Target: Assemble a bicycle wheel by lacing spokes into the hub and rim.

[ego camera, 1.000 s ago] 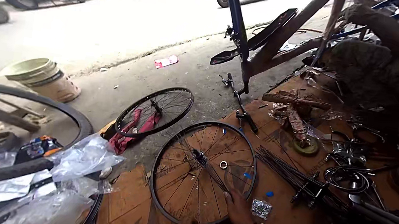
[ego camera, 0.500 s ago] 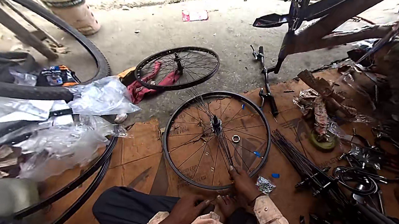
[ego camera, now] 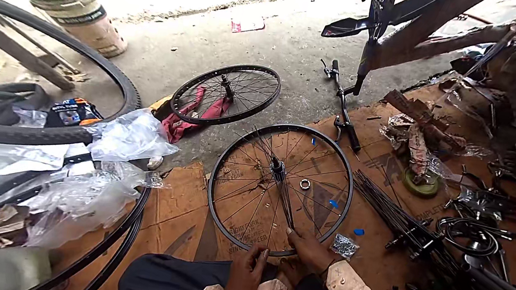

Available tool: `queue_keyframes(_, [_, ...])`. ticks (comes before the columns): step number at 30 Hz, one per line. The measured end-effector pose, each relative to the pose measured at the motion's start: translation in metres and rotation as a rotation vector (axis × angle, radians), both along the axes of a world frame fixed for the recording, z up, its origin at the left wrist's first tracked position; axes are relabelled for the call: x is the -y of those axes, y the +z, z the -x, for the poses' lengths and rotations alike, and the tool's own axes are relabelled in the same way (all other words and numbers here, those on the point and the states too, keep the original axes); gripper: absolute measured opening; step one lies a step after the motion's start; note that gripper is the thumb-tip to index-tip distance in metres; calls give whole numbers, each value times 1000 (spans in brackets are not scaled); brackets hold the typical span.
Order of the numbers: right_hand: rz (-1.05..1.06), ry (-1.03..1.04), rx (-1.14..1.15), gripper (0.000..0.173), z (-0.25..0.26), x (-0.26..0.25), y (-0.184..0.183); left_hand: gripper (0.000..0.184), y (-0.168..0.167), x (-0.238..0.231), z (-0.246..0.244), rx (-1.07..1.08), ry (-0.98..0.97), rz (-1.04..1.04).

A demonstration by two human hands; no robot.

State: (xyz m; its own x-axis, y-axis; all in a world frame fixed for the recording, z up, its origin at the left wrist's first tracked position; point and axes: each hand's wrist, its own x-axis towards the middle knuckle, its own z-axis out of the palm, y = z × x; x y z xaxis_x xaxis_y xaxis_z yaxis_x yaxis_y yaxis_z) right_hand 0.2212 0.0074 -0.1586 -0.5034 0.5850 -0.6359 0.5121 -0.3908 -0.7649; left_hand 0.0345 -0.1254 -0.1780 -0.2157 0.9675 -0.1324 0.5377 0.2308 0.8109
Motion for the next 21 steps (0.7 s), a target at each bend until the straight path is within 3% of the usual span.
queue_keyframes(7, [15, 11, -6, 44, 1, 13, 11, 27, 15, -42, -10, 183, 86, -35])
queue_keyframes(15, [-15, 10, -21, 43, -5, 21, 4, 28, 28, -92, -38, 667, 209, 222])
queue_keyframes(21, [-138, 63, 133, 48, -17, 11, 20, 21, 25, -103, -46, 769, 278, 284])
